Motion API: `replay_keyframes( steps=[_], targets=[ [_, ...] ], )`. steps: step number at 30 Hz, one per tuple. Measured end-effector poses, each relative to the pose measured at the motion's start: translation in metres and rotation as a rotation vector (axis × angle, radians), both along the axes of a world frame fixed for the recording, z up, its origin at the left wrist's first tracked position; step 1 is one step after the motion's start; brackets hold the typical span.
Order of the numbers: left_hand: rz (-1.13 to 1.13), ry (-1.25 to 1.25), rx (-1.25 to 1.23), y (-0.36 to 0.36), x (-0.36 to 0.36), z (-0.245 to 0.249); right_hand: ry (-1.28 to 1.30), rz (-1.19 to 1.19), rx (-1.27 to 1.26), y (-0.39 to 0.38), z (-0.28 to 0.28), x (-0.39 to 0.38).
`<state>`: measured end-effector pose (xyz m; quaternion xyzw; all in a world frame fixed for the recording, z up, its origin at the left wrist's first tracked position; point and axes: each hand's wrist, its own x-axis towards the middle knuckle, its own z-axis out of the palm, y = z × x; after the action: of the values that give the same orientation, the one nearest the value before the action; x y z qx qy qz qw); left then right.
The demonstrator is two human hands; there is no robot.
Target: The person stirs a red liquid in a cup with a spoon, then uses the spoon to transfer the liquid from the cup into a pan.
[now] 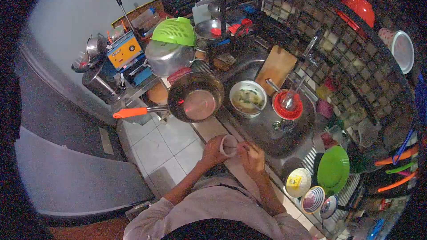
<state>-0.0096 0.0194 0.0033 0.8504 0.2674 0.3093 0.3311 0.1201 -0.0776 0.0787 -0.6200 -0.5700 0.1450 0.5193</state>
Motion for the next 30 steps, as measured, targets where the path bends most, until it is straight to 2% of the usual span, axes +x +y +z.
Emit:
replay_keyframes(
  steps=[3, 10, 15, 17, 23, 27, 30],
  targets=[
    [0.024, 0.031, -0.010, 0.001, 0.000, -0.006, -0.059, -0.036, -0.044, 0.000, 0.000, 0.000],
    [0.052, 0.022, 0.044, 0.000, -0.001, -0.004, 0.021, 0.008, -0.093, -0.003, 0.005, 0.003],
    [0.044, 0.030, -0.037, -0.001, -0.001, 0.010, 0.007, -0.024, -0.088, -0.003, -0.001, 0.003],
    [0.050, 0.026, -0.007, -0.001, 0.000, 0.000, 0.004, 0.029, -0.127, -0.004, 0.001, 0.005],
    [0.038, 0.059, -0.021, -0.001, -0.001, 0.005, -0.070, 0.011, 0.008, 0.001, 0.003, 0.002],
    [0.017, 0.047, -0.041, -0.001, -0.002, -0.001, -0.024, -0.015, 0.011, 0.001, 0.004, 0.000],
    [0.036, 0.081, -0.020, 0.001, 0.000, -0.003, -0.128, 0.001, -0.009, 0.000, 0.000, 0.002]
  ],
)
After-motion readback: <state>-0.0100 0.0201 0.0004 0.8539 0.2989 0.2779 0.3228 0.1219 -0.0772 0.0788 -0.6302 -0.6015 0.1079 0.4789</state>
